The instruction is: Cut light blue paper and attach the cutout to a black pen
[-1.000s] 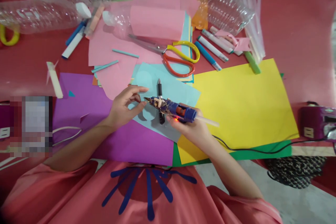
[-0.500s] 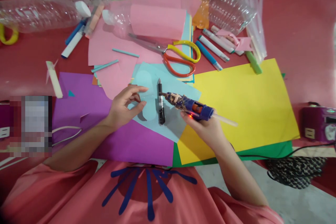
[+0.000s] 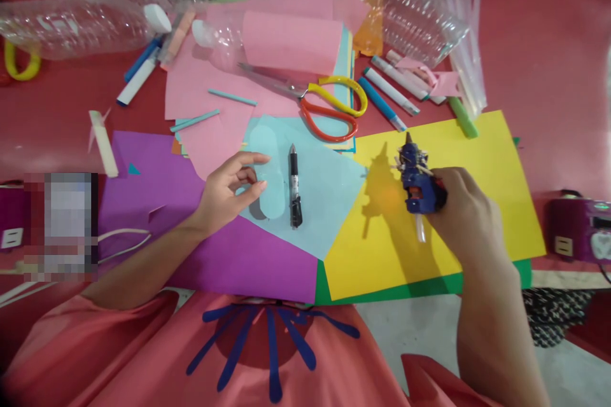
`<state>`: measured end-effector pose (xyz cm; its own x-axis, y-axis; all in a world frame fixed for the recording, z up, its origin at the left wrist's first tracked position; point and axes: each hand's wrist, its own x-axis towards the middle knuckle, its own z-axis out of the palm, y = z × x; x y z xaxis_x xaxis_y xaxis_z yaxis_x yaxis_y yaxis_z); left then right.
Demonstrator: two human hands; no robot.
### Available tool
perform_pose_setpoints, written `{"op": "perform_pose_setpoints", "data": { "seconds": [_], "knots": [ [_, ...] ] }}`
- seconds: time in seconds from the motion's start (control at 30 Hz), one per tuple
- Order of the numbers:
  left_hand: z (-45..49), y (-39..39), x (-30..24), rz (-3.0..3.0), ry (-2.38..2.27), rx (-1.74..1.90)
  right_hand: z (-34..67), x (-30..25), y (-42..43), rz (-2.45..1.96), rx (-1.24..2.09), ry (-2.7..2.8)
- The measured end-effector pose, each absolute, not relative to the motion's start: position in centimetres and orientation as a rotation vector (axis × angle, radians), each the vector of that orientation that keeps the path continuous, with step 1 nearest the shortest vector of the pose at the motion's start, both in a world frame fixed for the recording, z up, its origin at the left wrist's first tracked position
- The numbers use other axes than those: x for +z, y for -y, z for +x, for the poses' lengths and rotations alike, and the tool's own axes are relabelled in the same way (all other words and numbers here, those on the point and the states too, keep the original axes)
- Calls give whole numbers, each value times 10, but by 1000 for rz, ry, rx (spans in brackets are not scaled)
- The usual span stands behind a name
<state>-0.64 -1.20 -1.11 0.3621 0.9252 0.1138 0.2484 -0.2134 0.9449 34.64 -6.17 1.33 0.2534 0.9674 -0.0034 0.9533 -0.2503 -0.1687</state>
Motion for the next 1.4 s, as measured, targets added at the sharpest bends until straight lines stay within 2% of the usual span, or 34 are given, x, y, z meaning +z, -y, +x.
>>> {"op": "perform_pose_setpoints", "data": {
  "seconds": [0.17,0.47,0.53,0.63,0.7,0.8,0.87,1.03,1.4],
  "knots": [
    [-6,13,-9,1673,-1045,898,380,15,58,-2539,361,1795],
    [-5,10,-11,1612,-1068,904,418,3,56,-2431,513,1860],
    [-5,10,-11,1595,-1067,909,408,17,55,-2414,465,1920],
    [-5,10,-12,1585,-1079,895,364,40,53,-2326,83,1787],
    [-6,10,-13,1590,-1102,881,321,47,51,-2054,226,1746],
    [-6,10,-15,1609,-1113,880,255,39,44,-1568,681,1910],
    [-6,10,-16,1629,-1104,898,221,26,37,-1395,889,1933],
    [-8,9,-17,1666,-1105,973,179,3,25,-1382,1235,1743],
    [-7,9,-20,1712,-1031,1074,184,-5,25,-1405,1515,1478]
  ]
}}
